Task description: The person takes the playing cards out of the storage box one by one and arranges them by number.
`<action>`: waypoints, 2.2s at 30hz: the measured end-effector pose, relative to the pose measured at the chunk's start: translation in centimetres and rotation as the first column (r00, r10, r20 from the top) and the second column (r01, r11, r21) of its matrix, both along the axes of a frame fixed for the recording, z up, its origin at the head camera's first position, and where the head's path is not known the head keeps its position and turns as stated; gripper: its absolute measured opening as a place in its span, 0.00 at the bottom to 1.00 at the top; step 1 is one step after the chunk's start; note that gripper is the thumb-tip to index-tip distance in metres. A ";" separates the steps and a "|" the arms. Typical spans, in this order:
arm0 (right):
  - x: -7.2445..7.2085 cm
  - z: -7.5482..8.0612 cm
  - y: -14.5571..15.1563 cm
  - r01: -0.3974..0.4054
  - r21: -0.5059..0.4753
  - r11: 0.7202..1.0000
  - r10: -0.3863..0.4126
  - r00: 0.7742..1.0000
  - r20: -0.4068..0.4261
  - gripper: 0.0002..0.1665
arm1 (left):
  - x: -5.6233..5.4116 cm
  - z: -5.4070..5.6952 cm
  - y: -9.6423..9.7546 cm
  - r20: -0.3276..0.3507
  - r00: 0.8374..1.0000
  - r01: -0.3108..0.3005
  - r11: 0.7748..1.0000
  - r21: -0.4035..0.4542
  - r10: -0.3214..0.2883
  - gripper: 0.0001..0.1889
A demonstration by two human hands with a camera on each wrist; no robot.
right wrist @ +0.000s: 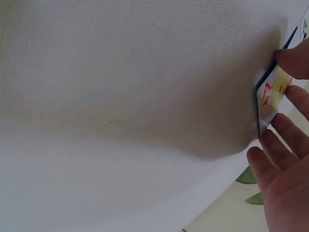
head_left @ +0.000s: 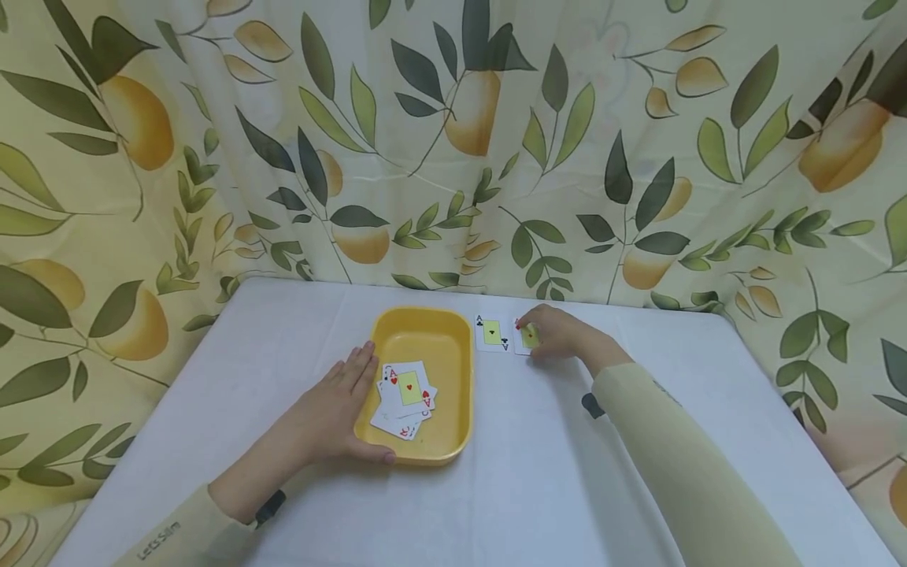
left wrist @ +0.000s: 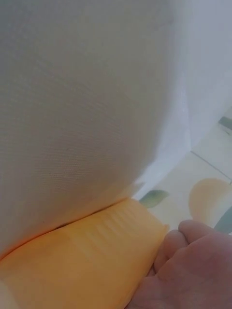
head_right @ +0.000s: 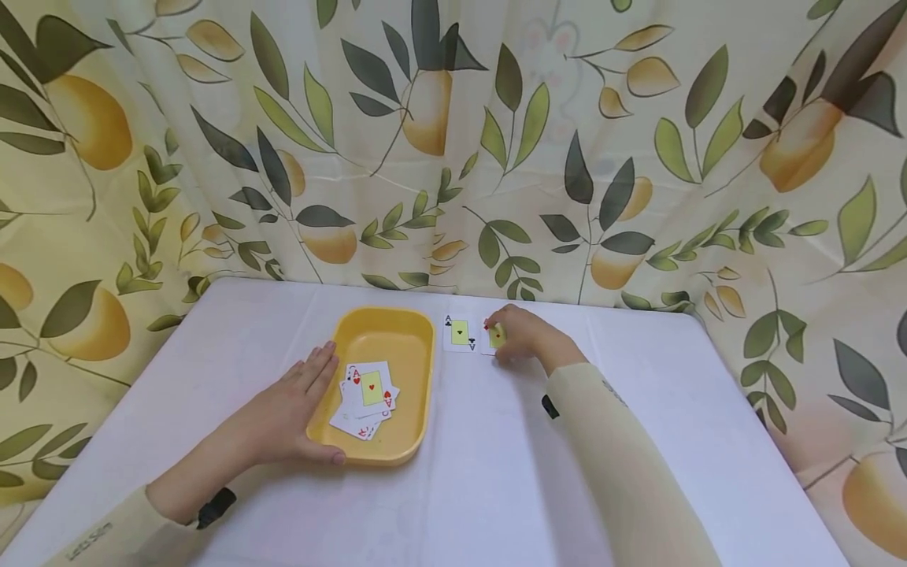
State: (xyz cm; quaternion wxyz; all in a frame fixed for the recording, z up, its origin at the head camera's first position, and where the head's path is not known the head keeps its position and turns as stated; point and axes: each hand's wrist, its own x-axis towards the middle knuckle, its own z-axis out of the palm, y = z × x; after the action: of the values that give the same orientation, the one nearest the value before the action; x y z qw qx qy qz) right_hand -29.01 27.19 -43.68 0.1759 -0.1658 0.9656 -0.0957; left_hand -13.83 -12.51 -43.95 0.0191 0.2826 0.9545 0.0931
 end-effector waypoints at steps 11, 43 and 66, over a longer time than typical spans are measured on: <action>0.5 0.3 0.6 0.042 -0.044 0.998 -0.042 0.999 -0.003 0.39 | -0.2 -0.2 0.4 -0.009 1.000 0.010 1.000 -0.008 -0.010 0.77; 8.9 2.6 -16.9 -0.430 -0.096 0.898 0.432 0.902 -0.006 0.50 | -0.2 0.1 0.2 0.007 1.000 0.009 0.998 -0.068 -0.008 0.77; 8.3 1.0 -18.4 -0.430 0.036 0.902 0.431 0.901 -0.041 0.45 | -0.1 0.3 0.0 0.007 1.000 0.019 0.997 -0.069 -0.019 0.75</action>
State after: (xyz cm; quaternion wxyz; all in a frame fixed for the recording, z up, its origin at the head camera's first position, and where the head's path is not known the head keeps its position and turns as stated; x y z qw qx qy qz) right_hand -20.73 8.77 -42.71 0.1715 -0.3750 0.9102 -0.0379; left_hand -13.89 -12.49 -43.69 0.0326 0.2906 0.9544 0.0606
